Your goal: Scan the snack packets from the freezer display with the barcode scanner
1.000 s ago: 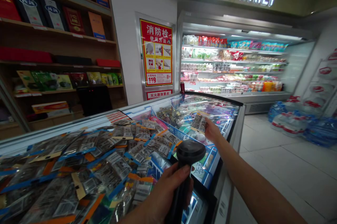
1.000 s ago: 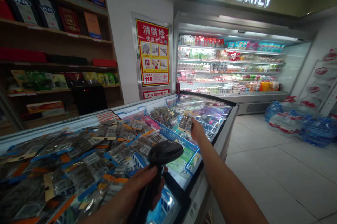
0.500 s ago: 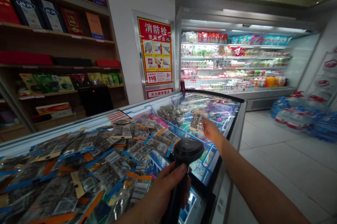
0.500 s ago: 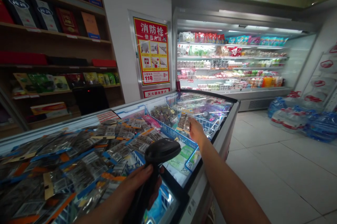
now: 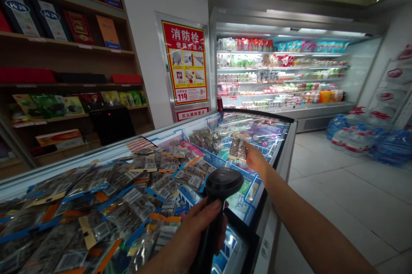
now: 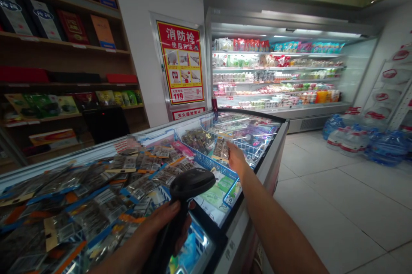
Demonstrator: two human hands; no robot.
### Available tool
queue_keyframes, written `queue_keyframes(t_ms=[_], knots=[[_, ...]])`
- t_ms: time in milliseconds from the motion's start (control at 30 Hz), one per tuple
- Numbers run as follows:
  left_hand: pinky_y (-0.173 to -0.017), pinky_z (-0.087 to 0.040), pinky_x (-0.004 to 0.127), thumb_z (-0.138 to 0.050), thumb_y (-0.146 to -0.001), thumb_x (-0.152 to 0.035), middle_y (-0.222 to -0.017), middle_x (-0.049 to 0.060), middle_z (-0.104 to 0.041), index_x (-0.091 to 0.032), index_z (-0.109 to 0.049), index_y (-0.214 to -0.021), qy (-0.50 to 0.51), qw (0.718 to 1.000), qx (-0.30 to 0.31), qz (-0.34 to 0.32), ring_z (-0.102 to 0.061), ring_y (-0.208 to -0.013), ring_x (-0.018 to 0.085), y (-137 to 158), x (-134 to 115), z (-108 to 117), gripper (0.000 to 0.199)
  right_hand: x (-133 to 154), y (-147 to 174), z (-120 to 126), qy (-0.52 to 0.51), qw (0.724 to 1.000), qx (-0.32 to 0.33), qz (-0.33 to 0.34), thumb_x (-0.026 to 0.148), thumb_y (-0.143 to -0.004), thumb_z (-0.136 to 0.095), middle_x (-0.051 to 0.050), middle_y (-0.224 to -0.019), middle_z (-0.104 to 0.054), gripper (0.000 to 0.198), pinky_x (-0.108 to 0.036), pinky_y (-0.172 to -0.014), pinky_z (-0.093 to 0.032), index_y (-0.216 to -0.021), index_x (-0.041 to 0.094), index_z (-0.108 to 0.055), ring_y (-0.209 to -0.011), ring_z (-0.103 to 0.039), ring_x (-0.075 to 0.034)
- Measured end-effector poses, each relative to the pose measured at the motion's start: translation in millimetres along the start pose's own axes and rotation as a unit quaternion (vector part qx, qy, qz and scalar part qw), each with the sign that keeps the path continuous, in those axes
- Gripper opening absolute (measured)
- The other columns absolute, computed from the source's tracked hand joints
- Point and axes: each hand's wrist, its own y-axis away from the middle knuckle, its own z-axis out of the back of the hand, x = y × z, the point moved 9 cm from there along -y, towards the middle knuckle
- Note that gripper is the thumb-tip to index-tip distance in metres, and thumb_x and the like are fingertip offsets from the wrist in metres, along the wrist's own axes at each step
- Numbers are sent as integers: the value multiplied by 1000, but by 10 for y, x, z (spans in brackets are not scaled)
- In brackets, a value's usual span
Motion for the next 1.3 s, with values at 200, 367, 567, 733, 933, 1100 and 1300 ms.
queue_keyframes(t_ms=[200,367,567,733,933,1100,1300], knots=[[-46,-34,19,-64,-60,-43,-60,1,-54,-15,-56,-83,-25,1000,-4,13,-48,-48,8,42,-77,-16,37,-5,-14,-11,3,1000,-8,-3,20,-77,-46,-3,-61,-66,13,-29,-54,-52,-77,15,-58,-53,-61,-15],[-43,-33,19,-64,-59,-44,-57,0,-53,-15,-55,-84,-35,999,8,13,-48,-46,9,32,-80,-41,40,-2,3,-21,1,1000,-5,-3,21,-77,-47,-3,-62,-66,13,-30,-55,-52,-77,15,-59,-55,-62,-16],[-41,-30,19,-62,-58,-50,-52,-1,-51,-15,-52,-82,-35,999,38,2,-45,-40,8,2,-57,-84,44,4,16,-27,0,1000,1,-1,21,-75,-50,-3,-63,-66,11,-29,-56,-52,-75,15,-59,-56,-62,-16],[-42,-31,19,-60,-61,-48,-52,-1,-52,-15,-54,-83,-31,998,59,6,-46,-41,8,74,-91,-145,40,3,20,-26,3,1000,0,-4,22,-76,-50,-3,-61,-66,11,-30,-57,-52,-76,15,-59,-55,-62,-16],[-46,-33,18,-56,-67,-46,-51,-1,-52,-14,-55,-78,12,995,67,67,-46,-42,6,230,-141,-215,34,-1,1,-31,4,1000,8,1,21,-76,-48,-3,-63,-67,13,-29,-56,-53,-75,15,-60,-55,-62,-15],[-43,-33,18,-50,-70,-51,-60,-1,-53,-14,-55,-85,12,994,56,97,-47,-44,6,216,-311,-264,41,-2,-12,-66,1,1000,18,8,22,-77,-47,-3,-65,-67,15,-28,-57,-53,-74,16,-60,-57,-62,-15],[-42,-33,17,-45,-74,-50,-63,2,-53,-10,-54,-83,0,998,47,52,-48,-45,6,-109,-516,-335,42,9,-12,-100,3,999,30,9,20,-77,-46,-3,-63,-67,15,-25,-55,-52,-71,17,-59,-56,-62,-14]])
